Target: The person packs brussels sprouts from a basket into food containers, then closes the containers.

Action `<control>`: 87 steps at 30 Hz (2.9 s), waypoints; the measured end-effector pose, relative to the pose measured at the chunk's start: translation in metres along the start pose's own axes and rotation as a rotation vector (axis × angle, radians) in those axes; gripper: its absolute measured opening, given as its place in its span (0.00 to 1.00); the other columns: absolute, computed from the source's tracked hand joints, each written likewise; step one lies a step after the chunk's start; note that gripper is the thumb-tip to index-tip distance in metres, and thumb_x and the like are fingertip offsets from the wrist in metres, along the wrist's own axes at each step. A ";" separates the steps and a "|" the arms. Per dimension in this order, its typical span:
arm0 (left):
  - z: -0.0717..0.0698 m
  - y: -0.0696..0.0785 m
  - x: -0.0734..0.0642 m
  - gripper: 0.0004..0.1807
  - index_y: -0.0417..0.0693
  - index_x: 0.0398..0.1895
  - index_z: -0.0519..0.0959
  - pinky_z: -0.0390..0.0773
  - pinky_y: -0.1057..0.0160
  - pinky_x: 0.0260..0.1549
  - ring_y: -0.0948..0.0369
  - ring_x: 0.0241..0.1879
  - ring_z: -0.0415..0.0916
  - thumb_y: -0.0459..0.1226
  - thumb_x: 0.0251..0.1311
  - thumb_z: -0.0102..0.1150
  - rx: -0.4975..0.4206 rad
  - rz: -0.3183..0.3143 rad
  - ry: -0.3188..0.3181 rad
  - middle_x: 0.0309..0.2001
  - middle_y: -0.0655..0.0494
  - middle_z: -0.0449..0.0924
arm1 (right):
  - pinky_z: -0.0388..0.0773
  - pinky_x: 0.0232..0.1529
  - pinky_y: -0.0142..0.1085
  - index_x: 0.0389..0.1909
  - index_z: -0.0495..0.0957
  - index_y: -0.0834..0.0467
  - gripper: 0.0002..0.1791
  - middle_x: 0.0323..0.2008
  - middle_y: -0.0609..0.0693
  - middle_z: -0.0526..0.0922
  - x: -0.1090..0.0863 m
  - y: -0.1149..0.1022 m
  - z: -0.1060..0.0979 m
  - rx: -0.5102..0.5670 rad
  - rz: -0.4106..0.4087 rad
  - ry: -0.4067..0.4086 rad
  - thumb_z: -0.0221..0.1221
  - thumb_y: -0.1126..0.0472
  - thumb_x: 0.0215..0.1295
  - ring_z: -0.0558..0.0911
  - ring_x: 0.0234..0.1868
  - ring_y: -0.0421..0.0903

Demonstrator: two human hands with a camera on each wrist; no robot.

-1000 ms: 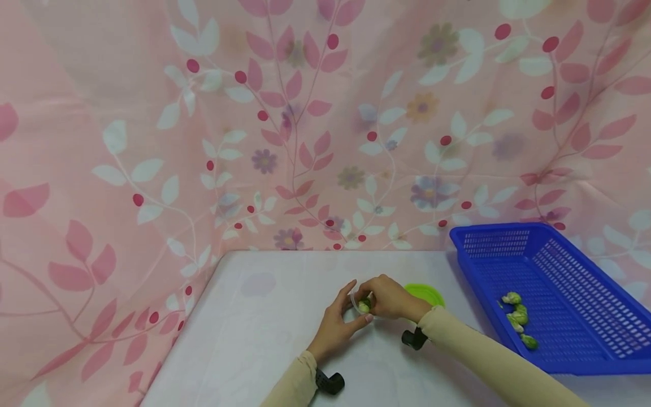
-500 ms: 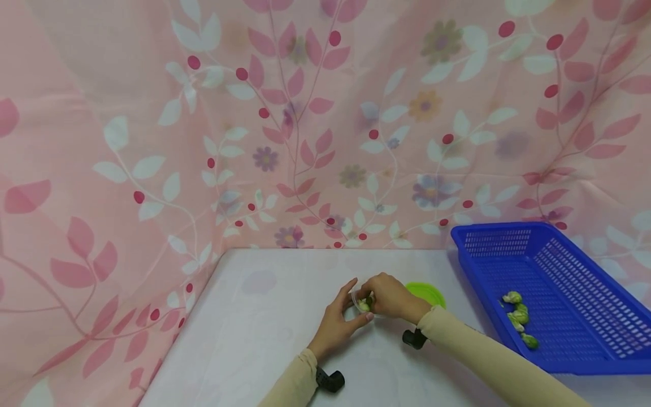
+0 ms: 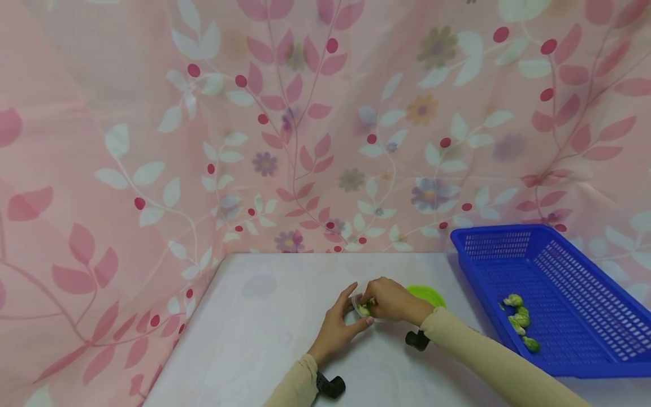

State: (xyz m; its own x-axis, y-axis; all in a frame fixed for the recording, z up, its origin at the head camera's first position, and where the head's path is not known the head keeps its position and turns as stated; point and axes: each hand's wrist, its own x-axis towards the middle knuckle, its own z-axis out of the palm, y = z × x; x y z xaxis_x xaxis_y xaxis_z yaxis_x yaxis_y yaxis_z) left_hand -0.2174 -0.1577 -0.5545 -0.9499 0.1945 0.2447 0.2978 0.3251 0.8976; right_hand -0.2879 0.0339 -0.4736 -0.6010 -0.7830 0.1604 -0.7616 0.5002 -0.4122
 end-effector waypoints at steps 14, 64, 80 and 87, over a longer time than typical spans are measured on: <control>0.006 0.003 0.000 0.47 0.61 0.85 0.57 0.71 0.49 0.73 0.53 0.72 0.76 0.49 0.68 0.72 -0.007 -0.008 -0.015 0.72 0.48 0.77 | 0.85 0.39 0.32 0.46 0.91 0.64 0.12 0.44 0.55 0.92 -0.014 0.015 -0.016 0.140 -0.057 -0.033 0.68 0.73 0.61 0.88 0.37 0.44; 0.002 0.006 -0.003 0.49 0.61 0.85 0.56 0.70 0.41 0.73 0.51 0.73 0.75 0.50 0.67 0.73 0.012 -0.056 -0.015 0.74 0.47 0.75 | 0.84 0.48 0.43 0.54 0.85 0.64 0.15 0.49 0.54 0.90 -0.197 0.121 -0.145 0.332 0.565 -0.019 0.62 0.57 0.77 0.86 0.51 0.52; 0.002 0.006 -0.003 0.49 0.62 0.85 0.56 0.69 0.41 0.73 0.52 0.73 0.75 0.52 0.66 0.72 0.035 -0.048 -0.003 0.74 0.49 0.75 | 0.84 0.40 0.32 0.51 0.84 0.70 0.17 0.42 0.54 0.91 -0.228 0.143 -0.136 0.366 0.450 -0.185 0.69 0.62 0.68 0.86 0.40 0.35; 0.002 0.005 -0.003 0.49 0.61 0.85 0.56 0.68 0.38 0.74 0.52 0.73 0.75 0.51 0.67 0.72 0.026 -0.049 -0.007 0.74 0.47 0.75 | 0.83 0.38 0.33 0.48 0.82 0.68 0.17 0.41 0.53 0.91 -0.223 0.142 -0.130 0.291 0.475 -0.116 0.70 0.61 0.66 0.87 0.40 0.42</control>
State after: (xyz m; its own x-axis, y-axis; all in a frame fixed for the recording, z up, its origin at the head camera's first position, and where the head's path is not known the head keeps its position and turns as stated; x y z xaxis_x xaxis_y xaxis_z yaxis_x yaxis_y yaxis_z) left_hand -0.2130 -0.1549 -0.5512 -0.9628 0.1842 0.1977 0.2531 0.3585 0.8986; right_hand -0.2930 0.3278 -0.4517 -0.8180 -0.5410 -0.1955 -0.3062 0.6973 -0.6481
